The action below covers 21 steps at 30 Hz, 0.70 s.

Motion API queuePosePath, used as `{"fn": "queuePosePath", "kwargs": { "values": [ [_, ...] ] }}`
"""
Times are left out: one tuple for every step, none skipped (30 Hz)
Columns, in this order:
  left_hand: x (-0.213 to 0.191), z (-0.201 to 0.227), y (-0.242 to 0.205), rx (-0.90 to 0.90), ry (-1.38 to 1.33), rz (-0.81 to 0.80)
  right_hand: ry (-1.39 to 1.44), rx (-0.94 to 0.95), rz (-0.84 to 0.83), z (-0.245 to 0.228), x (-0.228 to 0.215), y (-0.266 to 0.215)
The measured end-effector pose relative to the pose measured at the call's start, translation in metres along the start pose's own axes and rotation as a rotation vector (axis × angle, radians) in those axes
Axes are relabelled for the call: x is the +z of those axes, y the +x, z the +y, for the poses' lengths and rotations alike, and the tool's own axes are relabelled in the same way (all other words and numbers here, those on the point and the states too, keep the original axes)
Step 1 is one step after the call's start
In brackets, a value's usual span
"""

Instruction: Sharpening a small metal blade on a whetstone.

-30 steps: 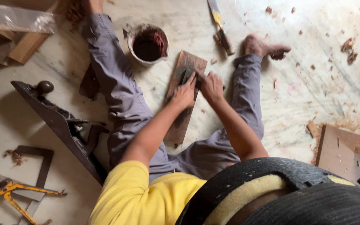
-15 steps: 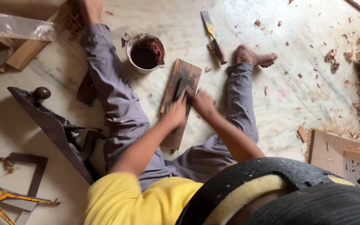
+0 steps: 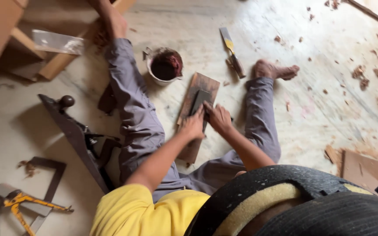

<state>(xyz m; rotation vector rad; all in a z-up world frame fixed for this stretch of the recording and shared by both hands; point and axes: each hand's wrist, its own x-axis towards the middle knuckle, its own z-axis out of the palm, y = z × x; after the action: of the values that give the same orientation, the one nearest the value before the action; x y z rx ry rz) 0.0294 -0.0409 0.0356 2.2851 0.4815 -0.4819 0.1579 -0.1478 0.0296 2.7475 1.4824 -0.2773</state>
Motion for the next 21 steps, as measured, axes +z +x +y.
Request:
{"fn": "queuePosePath", "kwargs": {
  "values": [
    [-0.002,0.003,-0.009,-0.012,0.005,0.012,0.006,-0.014,0.009,-0.006,-0.001,-0.004],
    [0.000,0.009,-0.020,-0.029,0.050,-0.040,-0.014,-0.013,-0.018,-0.011,-0.002,-0.015],
    [0.003,0.016,-0.032,-0.048,0.095,-0.093,-0.034,-0.012,-0.044,-0.015,-0.002,-0.027],
    [0.004,0.014,-0.026,-0.052,0.100,-0.087,-0.031,-0.016,-0.037,-0.015,0.001,-0.025],
    [0.006,0.012,-0.021,-0.053,0.079,-0.092,-0.082,-0.020,0.006,-0.014,0.004,-0.023],
    [0.006,0.011,-0.015,-0.052,0.060,-0.097,-0.134,-0.020,0.053,-0.014,0.006,-0.020],
    [0.007,0.007,-0.001,-0.053,0.068,-0.090,-0.130,-0.021,0.063,-0.014,0.001,-0.012],
    [0.010,0.003,0.011,-0.041,0.067,-0.053,-0.155,-0.010,0.104,-0.015,-0.003,-0.007],
    [0.012,-0.003,0.026,-0.028,0.065,-0.016,-0.180,0.001,0.146,-0.015,-0.006,0.000],
    [0.014,-0.003,0.022,-0.027,0.068,-0.024,-0.176,0.008,0.141,-0.013,-0.002,-0.003],
    [0.015,-0.005,0.020,-0.013,0.066,0.005,-0.176,0.006,0.115,-0.011,0.003,-0.003],
    [0.018,-0.006,0.018,-0.001,0.062,0.028,-0.173,0.007,0.082,-0.009,0.009,-0.005],
    [0.017,-0.001,-0.002,0.000,0.062,0.013,-0.168,0.015,0.071,-0.010,0.017,-0.016],
    [0.015,0.004,-0.021,-0.037,0.020,-0.063,-0.180,-0.027,0.043,-0.010,0.024,-0.025],
    [0.013,0.009,-0.040,-0.074,-0.021,-0.139,-0.191,-0.070,0.014,-0.011,0.031,-0.035],
    [0.002,0.010,-0.041,-0.069,-0.022,-0.143,-0.194,-0.065,0.011,-0.009,0.024,-0.026],
    [-0.009,0.012,-0.042,-0.028,0.032,-0.071,-0.175,-0.070,0.035,-0.007,0.018,-0.017],
    [-0.014,0.013,-0.047,0.011,0.081,-0.010,-0.154,-0.072,0.048,-0.007,0.014,-0.016],
    [-0.009,0.005,-0.018,0.014,0.075,-0.024,-0.153,-0.065,0.034,-0.003,0.009,0.000],
    [-0.002,-0.001,0.011,0.069,0.029,0.099,-0.143,-0.015,0.077,0.003,0.004,0.018],
    [0.005,-0.006,0.040,0.120,-0.019,0.223,-0.133,0.036,0.121,0.009,-0.002,0.035]
  ]
}}
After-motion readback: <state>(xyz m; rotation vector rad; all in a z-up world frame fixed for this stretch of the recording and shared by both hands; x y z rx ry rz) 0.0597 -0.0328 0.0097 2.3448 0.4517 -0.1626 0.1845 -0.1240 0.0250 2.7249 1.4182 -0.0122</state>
